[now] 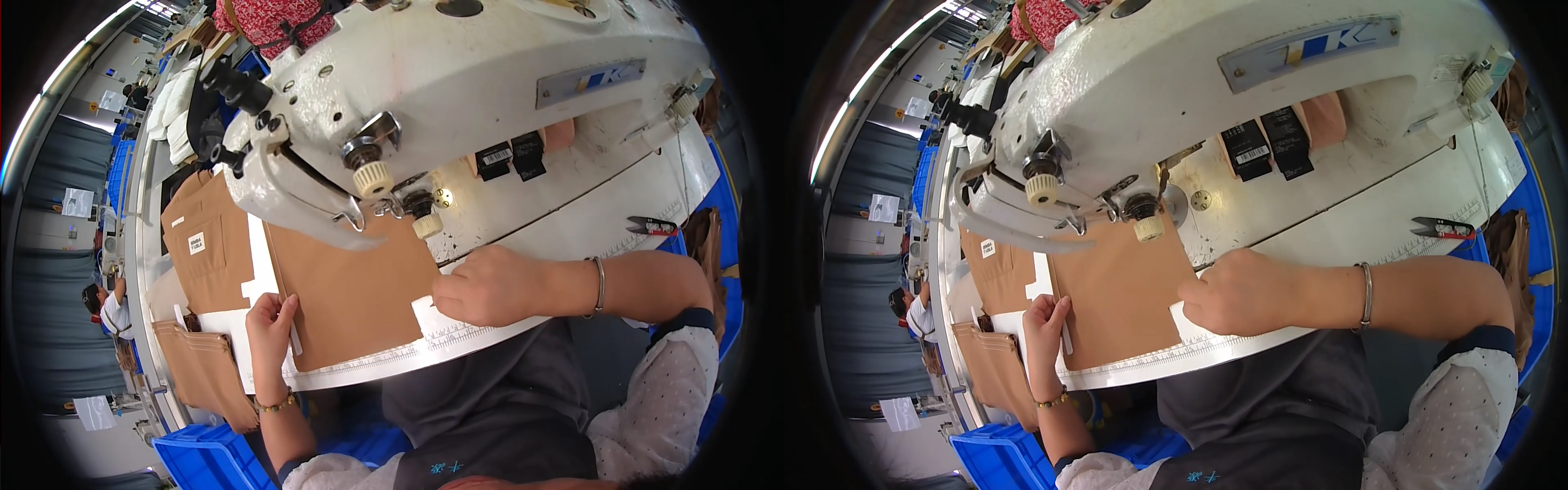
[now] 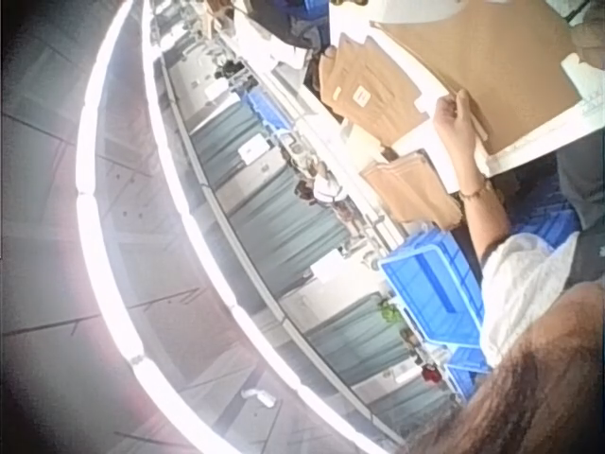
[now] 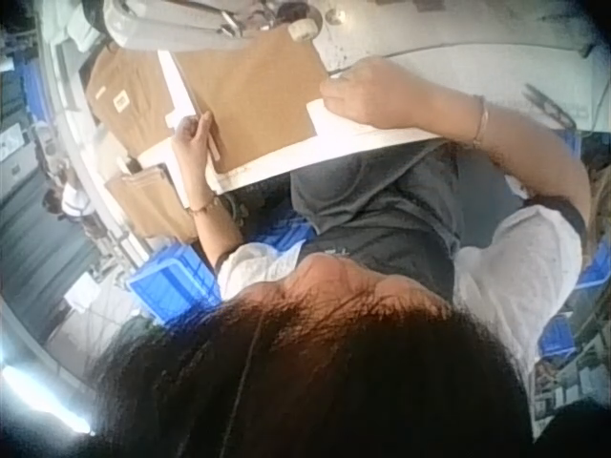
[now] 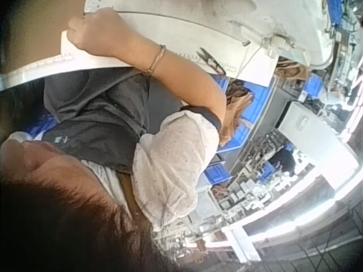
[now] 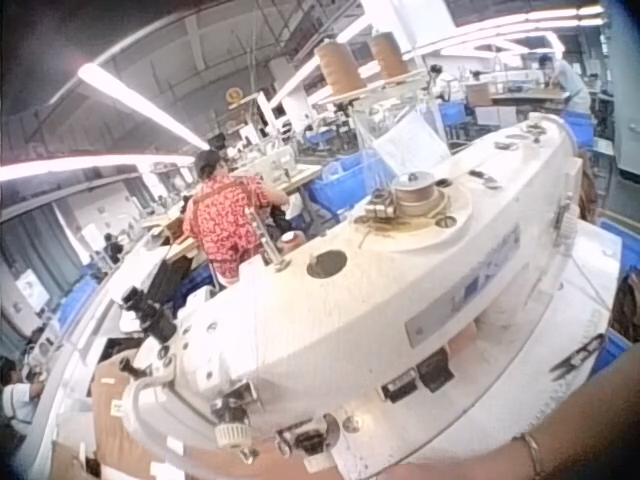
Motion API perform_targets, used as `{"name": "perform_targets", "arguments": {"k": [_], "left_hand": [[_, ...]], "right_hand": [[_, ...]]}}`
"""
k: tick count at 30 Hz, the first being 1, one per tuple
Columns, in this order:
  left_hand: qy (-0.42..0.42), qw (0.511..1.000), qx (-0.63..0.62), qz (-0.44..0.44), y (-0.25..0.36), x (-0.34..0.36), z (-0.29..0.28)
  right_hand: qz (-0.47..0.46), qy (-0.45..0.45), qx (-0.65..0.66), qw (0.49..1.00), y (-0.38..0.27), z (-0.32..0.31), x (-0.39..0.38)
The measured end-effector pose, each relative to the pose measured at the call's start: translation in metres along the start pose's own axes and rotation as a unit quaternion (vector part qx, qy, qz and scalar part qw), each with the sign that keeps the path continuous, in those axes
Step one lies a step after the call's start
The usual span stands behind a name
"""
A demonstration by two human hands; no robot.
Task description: Sewing a brown fabric pouch using an industrial sewing machine.
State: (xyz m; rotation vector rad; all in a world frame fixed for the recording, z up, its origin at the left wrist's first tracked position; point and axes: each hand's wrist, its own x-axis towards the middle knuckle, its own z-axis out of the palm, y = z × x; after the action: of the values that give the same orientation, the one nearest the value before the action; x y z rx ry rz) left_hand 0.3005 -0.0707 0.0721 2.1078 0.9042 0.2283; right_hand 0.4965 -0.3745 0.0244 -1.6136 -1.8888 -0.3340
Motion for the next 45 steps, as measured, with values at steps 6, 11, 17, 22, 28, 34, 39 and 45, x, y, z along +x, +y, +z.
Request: {"name": "perform_targets", "arguments": {"k": [6,11,17,22,28,34,39,45], "left_hand": [[-0.011,0.999,0.033,0.004,-0.001,0.025,-0.003],[0.008,0.999,0.033,0.025,-0.003,0.044,0.000],[0.024,0.998,0.035,0.040,-0.002,0.064,0.002],[0.151,0.915,0.341,0.157,0.020,0.061,0.012],[0.040,0.846,0.277,0.454,0.071,0.032,0.070],[-0.084,0.814,0.193,0.541,0.072,0.028,0.104],[-0.074,0.814,0.177,0.548,0.069,0.027,0.106],[-0.067,0.804,0.171,0.566,0.067,0.041,0.106]], "right_hand": [[0.010,0.010,0.000,1.000,0.018,0.005,0.007],[0.009,0.005,-0.020,1.000,0.032,0.006,0.014],[0.035,-0.033,-0.055,0.997,0.043,-0.001,0.022],[0.060,-0.024,-0.075,0.995,0.049,-0.005,0.024],[0.094,-0.049,-0.046,0.993,0.048,-0.004,0.024],[0.116,-0.038,0.027,0.992,0.047,-0.022,0.023],[0.110,-0.034,0.016,0.993,0.044,-0.022,0.021],[0.110,-0.041,-0.008,0.993,0.044,-0.021,0.023]]}}
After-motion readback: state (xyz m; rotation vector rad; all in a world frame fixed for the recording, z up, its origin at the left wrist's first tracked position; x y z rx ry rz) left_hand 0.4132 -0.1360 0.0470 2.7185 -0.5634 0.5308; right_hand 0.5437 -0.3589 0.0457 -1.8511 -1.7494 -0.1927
